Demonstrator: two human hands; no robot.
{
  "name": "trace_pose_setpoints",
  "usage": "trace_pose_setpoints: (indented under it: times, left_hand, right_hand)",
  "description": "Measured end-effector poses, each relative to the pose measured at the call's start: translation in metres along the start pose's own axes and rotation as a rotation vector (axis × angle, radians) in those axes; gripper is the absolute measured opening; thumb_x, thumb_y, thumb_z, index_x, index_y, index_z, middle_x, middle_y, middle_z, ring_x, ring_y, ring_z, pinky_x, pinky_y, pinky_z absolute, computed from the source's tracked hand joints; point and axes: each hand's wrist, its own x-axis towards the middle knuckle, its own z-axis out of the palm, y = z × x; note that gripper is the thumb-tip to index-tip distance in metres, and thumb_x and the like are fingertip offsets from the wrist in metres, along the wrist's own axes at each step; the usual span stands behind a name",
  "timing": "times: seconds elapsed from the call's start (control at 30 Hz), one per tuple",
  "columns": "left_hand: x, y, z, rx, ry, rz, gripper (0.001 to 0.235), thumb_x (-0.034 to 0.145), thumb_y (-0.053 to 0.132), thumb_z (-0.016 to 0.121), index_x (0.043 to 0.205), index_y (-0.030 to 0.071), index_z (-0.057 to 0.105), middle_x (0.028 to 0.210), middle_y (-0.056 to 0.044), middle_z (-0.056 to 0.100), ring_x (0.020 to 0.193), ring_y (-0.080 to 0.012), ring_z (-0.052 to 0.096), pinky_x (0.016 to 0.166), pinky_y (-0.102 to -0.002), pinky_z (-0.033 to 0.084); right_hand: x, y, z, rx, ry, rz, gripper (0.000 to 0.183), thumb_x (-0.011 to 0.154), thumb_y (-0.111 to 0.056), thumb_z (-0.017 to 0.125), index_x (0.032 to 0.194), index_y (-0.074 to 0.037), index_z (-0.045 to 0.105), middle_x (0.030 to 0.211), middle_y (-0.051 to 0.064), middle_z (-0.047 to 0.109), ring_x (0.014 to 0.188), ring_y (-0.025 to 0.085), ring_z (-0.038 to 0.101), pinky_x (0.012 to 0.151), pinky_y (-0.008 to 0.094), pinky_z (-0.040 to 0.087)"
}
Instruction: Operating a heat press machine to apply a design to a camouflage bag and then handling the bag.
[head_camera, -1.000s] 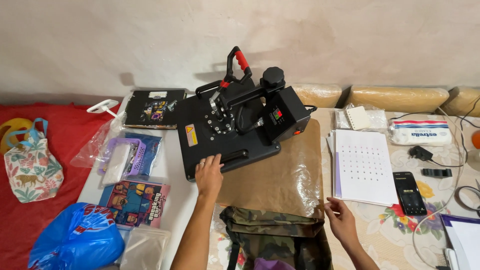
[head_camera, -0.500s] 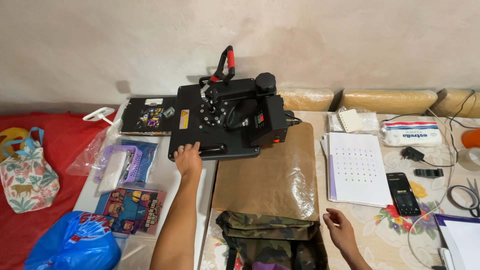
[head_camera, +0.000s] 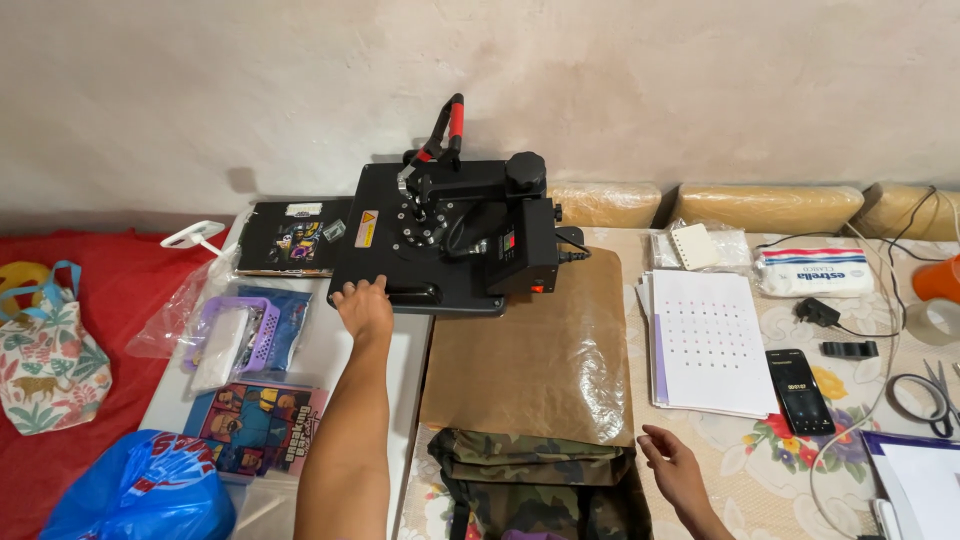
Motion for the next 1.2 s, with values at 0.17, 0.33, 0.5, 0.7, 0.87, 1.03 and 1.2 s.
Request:
trace_pose_setpoints:
  times: [0.17,0.33,0.5,0.7,0.87,1.03,1.2]
  left_hand:
    - [0.009,0.004,0.01,-0.037,0.024,-0.046,0.014,0.097,0.026,0.084,0.107,0.036,0.083,0.091,0.001,0.079,0.102,-0.0281,0.067,0.089,-0.047,0.04]
    - [-0.013,0.005,-0.003,-0.08,0.009,-0.056,0.016,0.101,0.032,0.083,0.116,0.034,0.082,0.096,-0.001,0.08,0.106,-0.0296,0.068,0.088,-0.047,0.042]
    - [-0.093,0.008,-0.014,-0.436,0.046,-0.222,0.046,0.094,0.034,0.081,0.137,0.019,0.074,0.129,-0.012,0.079,0.129,-0.038,0.069,0.1,-0.053,0.052]
    - [-0.211,0.01,0.04,-0.887,-0.664,-0.336,0.067,0.104,0.067,0.061,0.148,0.017,0.071,0.14,-0.002,0.083,0.132,-0.0279,0.076,0.114,-0.045,0.055]
    - [-0.247,0.016,0.028,-1.256,-0.71,-0.683,0.052,0.104,0.041,0.077,0.147,0.011,0.076,0.142,-0.009,0.082,0.128,-0.0261,0.078,0.111,-0.039,0.059]
    - [-0.251,0.015,0.044,-1.391,-0.636,-0.771,0.037,0.098,0.027,0.084,0.13,0.007,0.085,0.126,-0.009,0.086,0.117,-0.0231,0.078,0.103,-0.036,0.059]
    - [-0.245,0.013,0.029,-1.462,-0.627,-0.825,0.02,0.093,0.022,0.084,0.106,0.008,0.084,0.099,-0.007,0.082,0.096,-0.0211,0.073,0.097,-0.036,0.055]
  right_hand:
    - [0.004,0.001,0.001,-0.02,-0.022,-0.006,0.048,0.107,-0.027,0.075,0.15,-0.007,0.079,0.138,0.018,0.086,0.126,0.029,0.078,0.106,0.045,0.064]
    - [0.003,0.002,0.006,-0.035,-0.034,-0.002,0.048,0.107,-0.027,0.074,0.15,-0.007,0.079,0.138,0.017,0.086,0.125,0.029,0.078,0.105,0.044,0.064]
    - [0.006,0.003,0.012,-0.01,-0.018,-0.009,0.051,0.103,-0.029,0.079,0.148,-0.005,0.08,0.136,0.02,0.086,0.123,0.029,0.078,0.102,0.044,0.064]
    - [-0.002,-0.008,0.019,0.066,-0.011,0.006,0.041,0.109,-0.019,0.074,0.145,0.0,0.08,0.128,0.021,0.086,0.118,0.032,0.078,0.102,0.047,0.063]
    - [0.004,-0.009,0.024,-0.025,0.082,-0.065,0.032,0.106,-0.02,0.079,0.132,-0.002,0.086,0.118,0.015,0.088,0.109,0.027,0.079,0.103,0.039,0.059]
    - [0.003,-0.017,0.029,0.008,0.093,-0.084,0.025,0.107,-0.016,0.079,0.126,-0.001,0.085,0.115,0.015,0.087,0.106,0.028,0.078,0.1,0.04,0.059]
    - [0.018,-0.015,0.03,0.184,0.101,-0.105,0.014,0.107,-0.012,0.079,0.096,-0.004,0.08,0.096,0.011,0.079,0.094,0.023,0.07,0.094,0.038,0.053]
